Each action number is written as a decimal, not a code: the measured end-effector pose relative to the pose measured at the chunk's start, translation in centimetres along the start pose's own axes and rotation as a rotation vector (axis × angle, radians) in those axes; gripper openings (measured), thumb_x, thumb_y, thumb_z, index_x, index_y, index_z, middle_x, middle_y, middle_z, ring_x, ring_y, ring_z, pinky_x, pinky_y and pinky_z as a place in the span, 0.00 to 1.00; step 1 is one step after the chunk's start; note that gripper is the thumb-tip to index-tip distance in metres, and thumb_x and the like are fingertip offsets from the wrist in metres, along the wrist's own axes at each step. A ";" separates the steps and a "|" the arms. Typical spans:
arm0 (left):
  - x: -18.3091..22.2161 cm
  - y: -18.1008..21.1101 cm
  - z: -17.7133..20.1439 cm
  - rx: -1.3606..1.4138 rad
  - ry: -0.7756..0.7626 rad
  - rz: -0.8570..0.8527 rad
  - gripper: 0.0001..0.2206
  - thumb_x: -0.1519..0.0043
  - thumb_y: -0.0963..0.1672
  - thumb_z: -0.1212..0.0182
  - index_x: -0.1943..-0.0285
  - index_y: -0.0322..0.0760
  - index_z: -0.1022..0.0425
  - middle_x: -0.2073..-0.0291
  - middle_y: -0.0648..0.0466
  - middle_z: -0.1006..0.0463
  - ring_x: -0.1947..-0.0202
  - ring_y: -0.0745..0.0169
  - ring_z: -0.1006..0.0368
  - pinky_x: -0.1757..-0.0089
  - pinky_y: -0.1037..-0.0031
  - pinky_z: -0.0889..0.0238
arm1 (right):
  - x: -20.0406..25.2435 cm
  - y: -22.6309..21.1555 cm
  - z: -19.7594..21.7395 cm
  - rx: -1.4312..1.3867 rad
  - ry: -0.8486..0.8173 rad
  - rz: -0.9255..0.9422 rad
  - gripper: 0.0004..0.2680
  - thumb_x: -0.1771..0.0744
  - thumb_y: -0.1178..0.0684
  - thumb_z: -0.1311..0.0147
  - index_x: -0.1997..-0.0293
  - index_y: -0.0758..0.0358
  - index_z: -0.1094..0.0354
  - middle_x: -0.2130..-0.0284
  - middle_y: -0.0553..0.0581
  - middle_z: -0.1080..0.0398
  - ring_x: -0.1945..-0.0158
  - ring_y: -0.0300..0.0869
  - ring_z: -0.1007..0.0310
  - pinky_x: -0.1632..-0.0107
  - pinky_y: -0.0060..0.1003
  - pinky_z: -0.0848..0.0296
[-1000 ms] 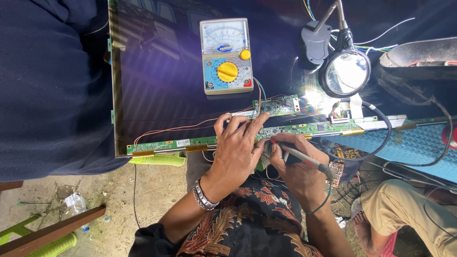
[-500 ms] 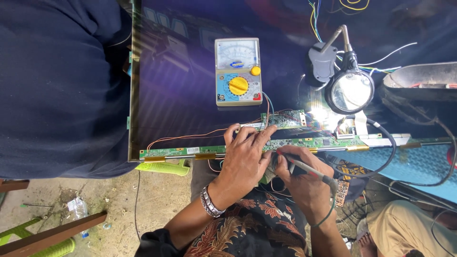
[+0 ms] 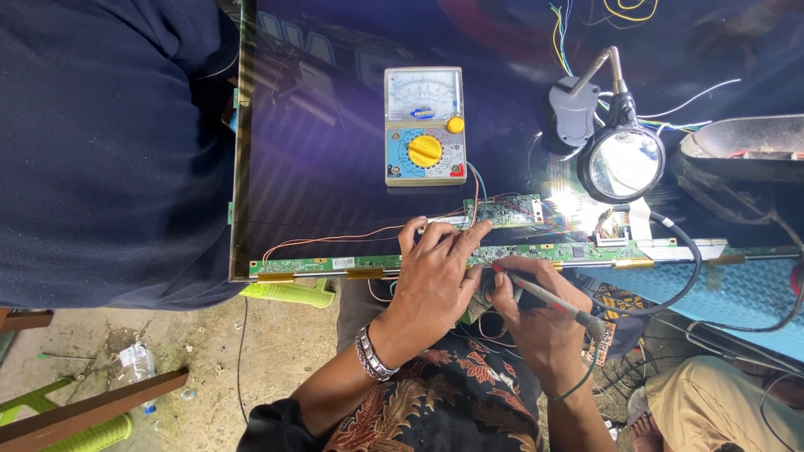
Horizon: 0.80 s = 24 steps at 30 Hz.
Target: Soldering wire leads to a television circuit board and testing connections with a multimeter
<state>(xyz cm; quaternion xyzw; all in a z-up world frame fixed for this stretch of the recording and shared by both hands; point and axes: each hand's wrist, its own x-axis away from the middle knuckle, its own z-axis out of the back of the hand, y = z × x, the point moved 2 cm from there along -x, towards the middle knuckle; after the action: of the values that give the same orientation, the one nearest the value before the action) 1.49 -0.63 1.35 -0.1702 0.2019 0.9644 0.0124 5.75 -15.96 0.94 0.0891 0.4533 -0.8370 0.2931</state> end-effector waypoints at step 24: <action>6.6 -0.4 3.5 0.795 -0.370 -0.149 0.16 0.34 0.47 0.37 0.37 0.48 0.27 0.58 0.61 0.18 0.59 0.65 0.26 0.52 0.72 0.40 | 14.5 13.7 2.8 -0.151 0.769 -0.295 0.06 0.24 0.63 0.60 0.41 0.73 0.44 0.60 0.69 0.37 0.64 0.49 0.32 0.62 0.35 0.29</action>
<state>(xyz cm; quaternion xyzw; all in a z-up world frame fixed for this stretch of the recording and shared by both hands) -5.80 0.85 1.97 0.0091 0.5388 0.8224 0.1824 2.15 -29.89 -13.09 0.3074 0.5979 -0.7401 -0.0149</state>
